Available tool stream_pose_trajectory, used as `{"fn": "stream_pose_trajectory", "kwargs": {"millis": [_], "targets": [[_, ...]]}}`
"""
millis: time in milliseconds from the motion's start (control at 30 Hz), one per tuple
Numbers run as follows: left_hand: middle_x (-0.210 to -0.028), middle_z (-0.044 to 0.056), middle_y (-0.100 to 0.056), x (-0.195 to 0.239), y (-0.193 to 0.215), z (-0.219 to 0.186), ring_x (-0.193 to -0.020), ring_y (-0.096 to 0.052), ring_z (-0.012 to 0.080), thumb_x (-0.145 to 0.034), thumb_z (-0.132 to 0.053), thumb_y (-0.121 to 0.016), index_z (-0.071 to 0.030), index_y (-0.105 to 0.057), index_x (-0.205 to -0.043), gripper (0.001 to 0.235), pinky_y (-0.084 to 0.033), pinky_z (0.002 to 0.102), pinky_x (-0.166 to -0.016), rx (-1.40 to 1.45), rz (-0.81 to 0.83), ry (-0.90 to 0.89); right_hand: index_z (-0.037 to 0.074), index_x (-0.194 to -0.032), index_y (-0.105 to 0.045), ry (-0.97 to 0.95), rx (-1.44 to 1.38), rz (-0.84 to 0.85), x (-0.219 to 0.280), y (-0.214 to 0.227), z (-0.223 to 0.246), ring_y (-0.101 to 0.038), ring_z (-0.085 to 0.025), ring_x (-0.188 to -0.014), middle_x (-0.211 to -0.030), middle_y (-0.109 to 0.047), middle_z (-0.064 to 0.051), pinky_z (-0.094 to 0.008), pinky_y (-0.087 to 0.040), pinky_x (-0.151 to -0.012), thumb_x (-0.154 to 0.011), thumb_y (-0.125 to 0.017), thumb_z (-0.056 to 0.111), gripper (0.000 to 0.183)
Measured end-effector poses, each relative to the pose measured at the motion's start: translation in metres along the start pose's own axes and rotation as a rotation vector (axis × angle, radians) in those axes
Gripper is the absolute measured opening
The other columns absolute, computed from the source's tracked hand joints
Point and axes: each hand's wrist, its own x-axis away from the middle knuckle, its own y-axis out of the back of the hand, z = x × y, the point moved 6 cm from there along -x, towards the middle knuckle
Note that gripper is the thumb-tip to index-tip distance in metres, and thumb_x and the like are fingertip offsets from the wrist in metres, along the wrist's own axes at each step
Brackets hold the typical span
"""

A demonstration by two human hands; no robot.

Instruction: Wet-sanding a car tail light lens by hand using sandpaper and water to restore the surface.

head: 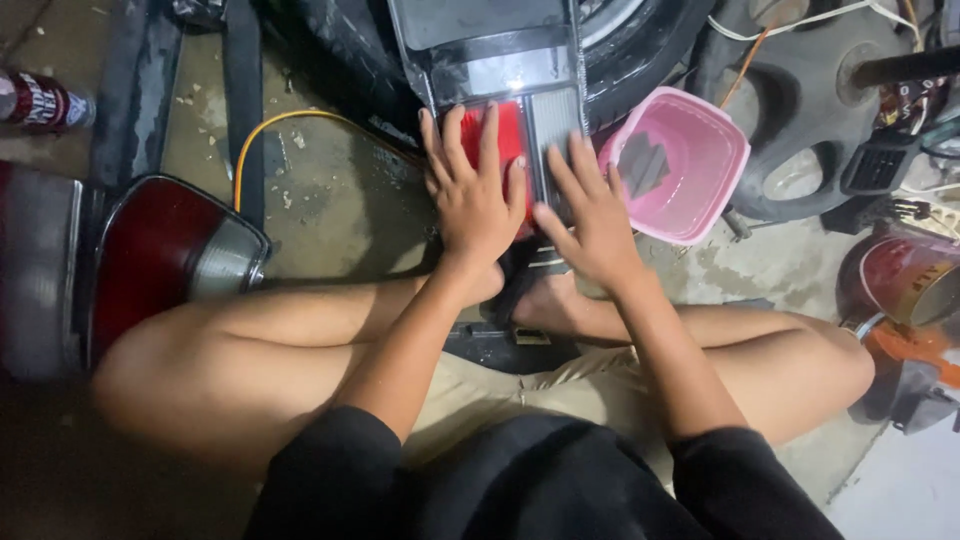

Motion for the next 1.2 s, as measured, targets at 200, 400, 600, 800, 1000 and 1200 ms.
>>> {"fn": "stream_pose_trajectory", "kwargs": {"millis": [200, 400, 600, 800, 1000, 1200], "targets": [[-0.158, 0.018, -0.022, 0.003, -0.002, 0.003, -0.153, -0.017, 0.0519, -0.098, -0.030, -0.066, -0.016, -0.038, -0.155, 0.065, -0.043, 0.061, -0.114, 0.044, 0.004, 0.001, 0.012, -0.161, -0.037, 0.004, -0.008, -0.072, -0.030, 0.007, 0.006, -0.022, -0.036, -0.157, -0.169, -0.022, -0.015, -0.061, -0.019, -0.124, -0.105, -0.060, 0.035, 0.065], [-0.158, 0.019, -0.024, 0.000, -0.001, 0.001, -0.153, -0.019, 0.0525, -0.102, -0.035, -0.063, -0.015, -0.037, -0.156, 0.063, -0.043, 0.063, -0.114, 0.002, -0.017, -0.002, 0.003, -0.156, -0.040, 0.074, -0.076, -0.068, 0.038, -0.011, 0.009, -0.026, -0.041, -0.156, -0.166, -0.027, -0.024, -0.051, -0.020, -0.126, -0.098, -0.060, 0.025, 0.065], [-0.153, 0.017, -0.033, 0.000, -0.002, 0.001, -0.151, -0.022, 0.0520, -0.099, -0.037, -0.060, -0.016, -0.044, -0.153, 0.060, -0.050, 0.061, -0.099, -0.021, -0.076, 0.003, 0.016, -0.159, -0.042, 0.083, 0.004, -0.131, -0.003, -0.014, -0.005, -0.027, -0.038, -0.153, -0.166, -0.030, -0.019, -0.058, -0.024, -0.119, -0.103, -0.060, 0.040, 0.064], [-0.154, 0.016, -0.031, 0.002, -0.004, 0.004, -0.151, -0.021, 0.0510, -0.097, -0.036, -0.064, -0.018, -0.044, -0.153, 0.062, -0.050, 0.059, -0.099, -0.001, -0.083, 0.005, 0.019, -0.162, -0.037, 0.061, -0.071, -0.099, -0.028, -0.001, 0.000, -0.022, -0.041, -0.155, -0.169, -0.023, -0.016, -0.070, -0.029, -0.115, -0.110, -0.050, 0.034, 0.056], [-0.152, 0.016, -0.032, 0.000, -0.001, 0.003, -0.151, -0.021, 0.0510, -0.100, -0.037, -0.060, -0.018, -0.045, -0.151, 0.057, -0.051, 0.059, -0.095, 0.010, -0.080, 0.020, 0.018, -0.161, -0.038, 0.044, -0.020, -0.056, 0.043, -0.022, -0.008, -0.024, -0.036, -0.155, -0.168, -0.027, -0.016, -0.055, -0.024, -0.119, -0.105, -0.049, 0.043, 0.062], [-0.153, 0.017, -0.032, 0.000, -0.001, -0.001, -0.152, -0.021, 0.0509, -0.099, -0.036, -0.059, -0.017, -0.044, -0.152, 0.058, -0.050, 0.057, -0.096, -0.010, -0.093, 0.004, 0.018, -0.163, -0.035, 0.030, 0.020, -0.087, 0.014, -0.020, -0.016, -0.024, -0.036, -0.155, -0.168, -0.026, -0.017, -0.055, -0.022, -0.120, -0.105, -0.051, 0.046, 0.067]]}}
